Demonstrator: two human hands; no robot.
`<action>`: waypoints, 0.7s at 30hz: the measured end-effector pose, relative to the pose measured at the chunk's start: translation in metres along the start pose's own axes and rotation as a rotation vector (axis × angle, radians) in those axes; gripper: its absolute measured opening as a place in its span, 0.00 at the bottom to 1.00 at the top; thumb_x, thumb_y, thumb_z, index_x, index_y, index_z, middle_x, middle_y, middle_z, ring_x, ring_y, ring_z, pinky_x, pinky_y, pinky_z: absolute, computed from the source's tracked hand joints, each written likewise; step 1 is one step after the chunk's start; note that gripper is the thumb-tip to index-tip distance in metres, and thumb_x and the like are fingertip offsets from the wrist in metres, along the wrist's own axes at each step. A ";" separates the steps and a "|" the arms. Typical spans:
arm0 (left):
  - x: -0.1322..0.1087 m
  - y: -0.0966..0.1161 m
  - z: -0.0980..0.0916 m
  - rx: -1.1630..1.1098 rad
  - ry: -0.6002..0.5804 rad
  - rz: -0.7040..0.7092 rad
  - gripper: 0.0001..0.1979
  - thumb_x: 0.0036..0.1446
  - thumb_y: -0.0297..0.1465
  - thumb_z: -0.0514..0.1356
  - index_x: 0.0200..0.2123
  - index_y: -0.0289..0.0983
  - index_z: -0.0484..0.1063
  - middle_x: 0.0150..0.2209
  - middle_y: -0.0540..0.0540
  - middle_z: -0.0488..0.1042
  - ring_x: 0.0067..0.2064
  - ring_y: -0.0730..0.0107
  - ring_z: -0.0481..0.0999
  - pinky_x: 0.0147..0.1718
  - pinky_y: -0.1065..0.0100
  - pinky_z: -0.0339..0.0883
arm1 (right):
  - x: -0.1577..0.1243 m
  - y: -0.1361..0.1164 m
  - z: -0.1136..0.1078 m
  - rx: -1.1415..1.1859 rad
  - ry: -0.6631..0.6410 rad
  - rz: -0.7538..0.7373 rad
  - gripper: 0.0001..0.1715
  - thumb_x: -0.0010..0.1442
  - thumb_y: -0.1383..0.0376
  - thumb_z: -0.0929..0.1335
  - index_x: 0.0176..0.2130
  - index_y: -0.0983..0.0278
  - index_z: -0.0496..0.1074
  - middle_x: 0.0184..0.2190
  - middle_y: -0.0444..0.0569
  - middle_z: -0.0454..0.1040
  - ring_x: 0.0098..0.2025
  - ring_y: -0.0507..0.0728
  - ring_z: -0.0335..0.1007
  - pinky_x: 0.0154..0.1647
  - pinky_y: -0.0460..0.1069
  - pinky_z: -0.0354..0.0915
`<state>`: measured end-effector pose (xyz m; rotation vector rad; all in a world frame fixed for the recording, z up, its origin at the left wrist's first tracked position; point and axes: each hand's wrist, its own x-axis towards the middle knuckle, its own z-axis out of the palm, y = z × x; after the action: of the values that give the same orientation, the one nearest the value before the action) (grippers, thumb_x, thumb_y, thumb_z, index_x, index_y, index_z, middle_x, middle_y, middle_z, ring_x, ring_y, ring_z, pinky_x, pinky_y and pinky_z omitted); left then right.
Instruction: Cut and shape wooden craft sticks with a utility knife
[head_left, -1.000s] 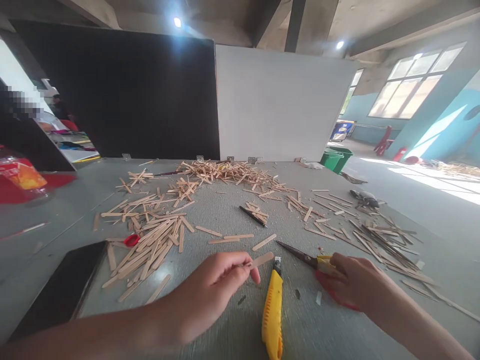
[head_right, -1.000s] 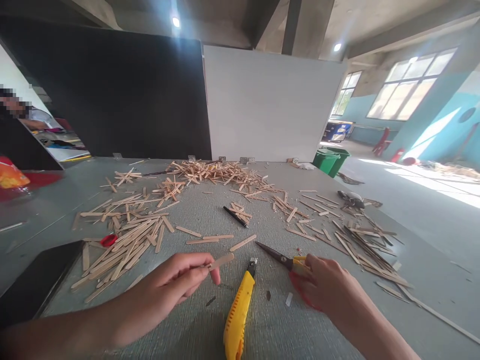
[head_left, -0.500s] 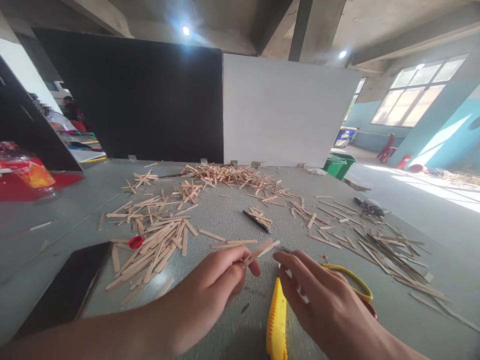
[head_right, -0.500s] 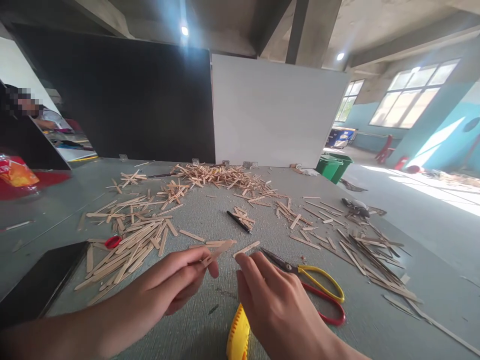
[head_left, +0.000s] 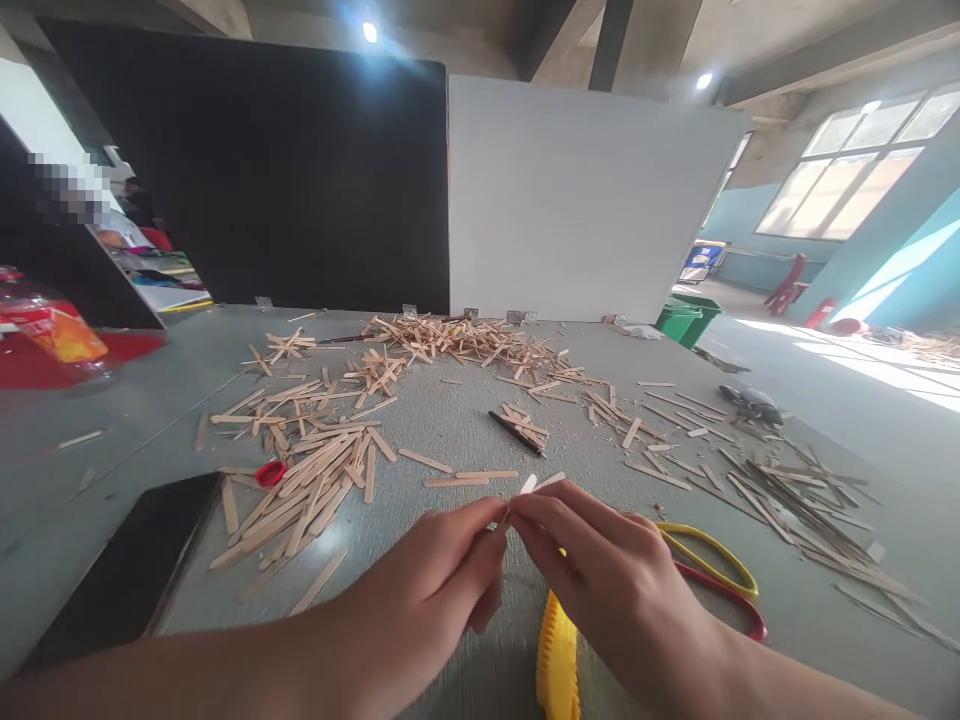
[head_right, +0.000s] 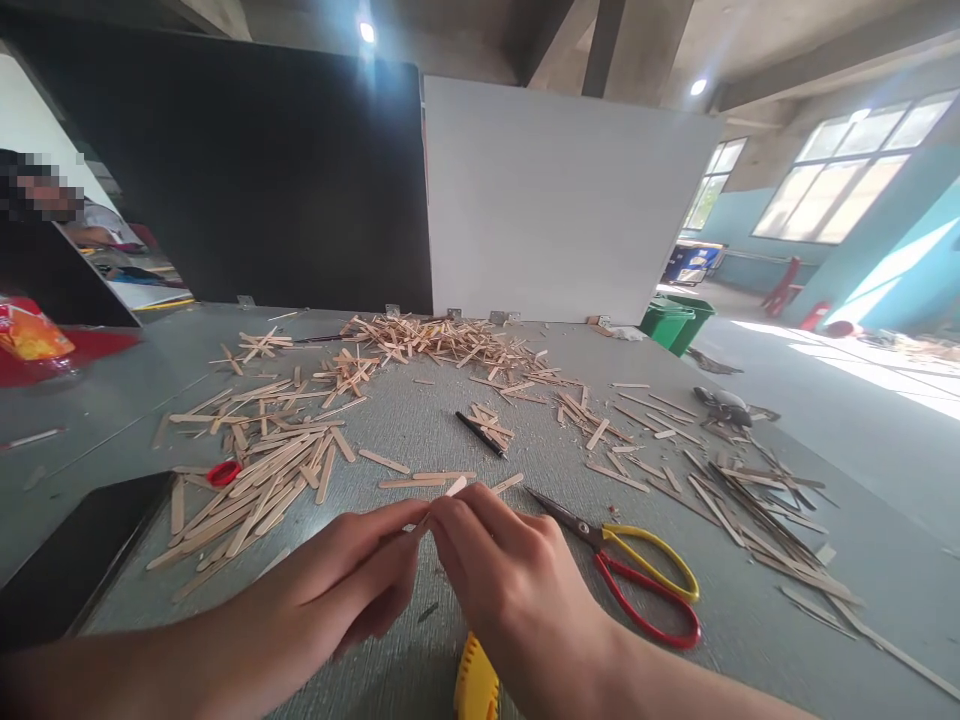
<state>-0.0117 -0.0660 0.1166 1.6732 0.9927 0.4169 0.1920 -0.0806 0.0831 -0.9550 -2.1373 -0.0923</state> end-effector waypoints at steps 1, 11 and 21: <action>0.001 -0.001 0.001 -0.016 0.008 -0.002 0.24 0.77 0.48 0.46 0.35 0.39 0.67 0.27 0.55 0.63 0.29 0.72 0.62 0.29 0.69 0.59 | 0.000 -0.001 -0.001 -0.014 -0.015 -0.004 0.10 0.76 0.73 0.62 0.49 0.66 0.73 0.39 0.49 0.78 0.34 0.52 0.75 0.24 0.49 0.61; 0.017 -0.002 -0.009 -0.362 -0.226 -0.121 0.17 0.70 0.44 0.57 0.35 0.38 0.69 0.25 0.55 0.67 0.22 0.75 0.66 0.20 0.72 0.63 | -0.001 -0.002 0.006 -0.081 -0.084 0.040 0.14 0.76 0.71 0.57 0.39 0.62 0.65 0.31 0.45 0.70 0.23 0.51 0.63 0.20 0.48 0.56; 0.013 -0.005 -0.017 -0.300 0.121 -0.081 0.19 0.73 0.44 0.51 0.50 0.39 0.74 0.29 0.57 0.56 0.25 0.74 0.58 0.26 0.68 0.59 | -0.034 0.024 0.007 -0.434 -0.615 0.023 0.19 0.49 0.73 0.76 0.41 0.62 0.73 0.24 0.45 0.76 0.19 0.57 0.69 0.18 0.54 0.38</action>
<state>-0.0178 -0.0446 0.1152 1.3468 1.0268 0.5883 0.2176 -0.0812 0.0495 -1.3939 -2.7329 -0.2922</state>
